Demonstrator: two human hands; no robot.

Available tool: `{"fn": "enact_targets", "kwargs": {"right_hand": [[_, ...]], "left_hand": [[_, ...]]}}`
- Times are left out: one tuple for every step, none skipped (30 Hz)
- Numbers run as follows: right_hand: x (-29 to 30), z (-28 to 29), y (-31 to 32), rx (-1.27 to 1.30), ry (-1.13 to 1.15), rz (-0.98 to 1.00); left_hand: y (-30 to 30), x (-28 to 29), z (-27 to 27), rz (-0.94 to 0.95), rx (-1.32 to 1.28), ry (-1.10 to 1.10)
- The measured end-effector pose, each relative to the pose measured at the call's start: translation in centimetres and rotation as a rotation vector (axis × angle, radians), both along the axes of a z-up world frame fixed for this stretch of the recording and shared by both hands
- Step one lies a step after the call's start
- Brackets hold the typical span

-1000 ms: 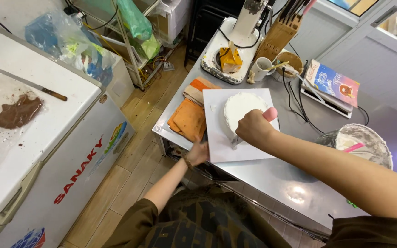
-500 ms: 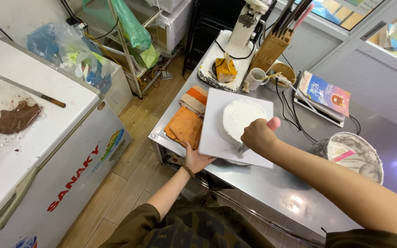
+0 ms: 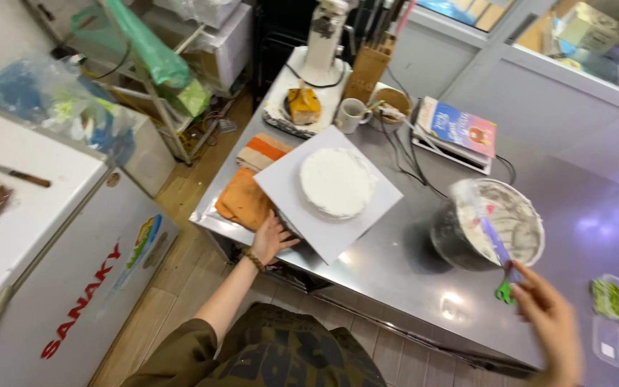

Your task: The person scoops white frosting from a large mixing bowl with a spatula and spreads it over the top and sides of a chocolate cake on a white board, rotating the board between passes. They then wipe the table and nearby surfaces with an orange cloth.

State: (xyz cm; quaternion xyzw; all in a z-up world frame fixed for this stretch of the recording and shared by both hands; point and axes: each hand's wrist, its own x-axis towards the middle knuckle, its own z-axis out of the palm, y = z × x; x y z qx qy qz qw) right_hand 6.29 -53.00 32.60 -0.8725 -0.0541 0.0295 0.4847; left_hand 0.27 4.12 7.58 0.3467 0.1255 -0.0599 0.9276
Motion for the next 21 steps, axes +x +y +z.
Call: {"fn": "enact_targets", "kwargs": {"right_hand": [[-0.7, -2.9, 0.6, -0.002, -0.004, -0.021], [-1.3, -5.8, 1.2, -0.003, -0.046, -0.226], [-2.0, -8.6, 1.3, -0.003, -0.090, -0.436], [-1.0, -11.8, 0.4, -0.006, -0.094, -0.462], [-0.1, -15.1, -0.6, -0.190, -0.338, -0.429], [0.9, -18.5, -1.6, -0.380, -0.573, -0.380], [-0.1, -18.5, -1.0, -0.399, -0.568, -0.398], [-1.1, -18.4, -0.4, -0.473, -0.461, -0.484], [-1.2, -18.3, 0.4, -0.540, -0.357, -0.558], [-3.5, -17.3, -0.4, -0.554, -0.355, -0.566], [-5.2, -16.4, -0.4, -0.530, -0.260, -0.537], [-7.0, -15.5, -0.3, -0.506, -0.165, -0.508], [-9.1, -14.4, -0.4, -0.508, -0.166, -0.510], [-11.1, -13.4, -0.5, -0.558, -0.047, -0.523], [-13.3, -12.5, -0.5, -0.608, 0.073, -0.535], [-14.9, -12.7, -0.7, -0.611, 0.074, -0.536], [-16.3, -13.0, -0.7, -0.532, 0.126, -0.553], [-17.6, -13.2, -0.7, -0.453, 0.178, -0.568], [-16.7, -12.9, -0.2, -0.450, 0.169, -0.564], [-15.8, -12.6, 0.3, -0.183, 0.163, -0.571], [-15.6, -12.5, 1.0, 0.084, 0.168, -0.568]], "left_hand": [[-0.3, 0.0, -0.5, -0.021, -0.002, -0.004], [-0.7, 0.0, -1.0, 0.027, -0.015, 0.017], [-1.5, 0.1, -1.3, 0.070, -0.027, 0.038], [-2.1, 0.1, -0.4, 0.043, -0.030, 0.035], [-2.8, 0.0, 0.1, 0.118, -0.030, 0.107], [-3.3, -0.1, 0.5, 0.192, -0.029, 0.180], [-3.6, -0.4, 0.1, 0.168, -0.039, 0.185], [-3.8, -0.7, -0.2, 0.174, -0.036, 0.171], [-3.8, -0.8, -0.5, 0.194, -0.034, 0.156], [-4.6, -1.1, -1.3, 0.183, -0.044, 0.159], [-4.6, -0.9, -1.6, 0.189, -0.043, 0.105], [-4.6, -0.7, -1.9, 0.195, -0.043, 0.051], [-5.1, -0.7, -1.3, 0.194, -0.045, 0.051], [-5.5, -0.7, -0.6, 0.215, -0.025, 0.062], [-5.8, -0.8, -0.1, 0.236, -0.005, 0.075], [-6.2, -1.0, -0.2, 0.234, -0.008, 0.076], [-6.3, -0.9, -0.2, 0.254, 0.025, 0.083], [-6.4, -0.9, -0.1, 0.273, 0.057, 0.090], [-6.6, -0.4, -0.5, 0.279, 0.056, 0.081], [-6.8, 0.1, -0.8, 0.305, 0.054, 0.075], [-6.8, -0.3, -1.4, 0.331, 0.056, 0.080]]}}
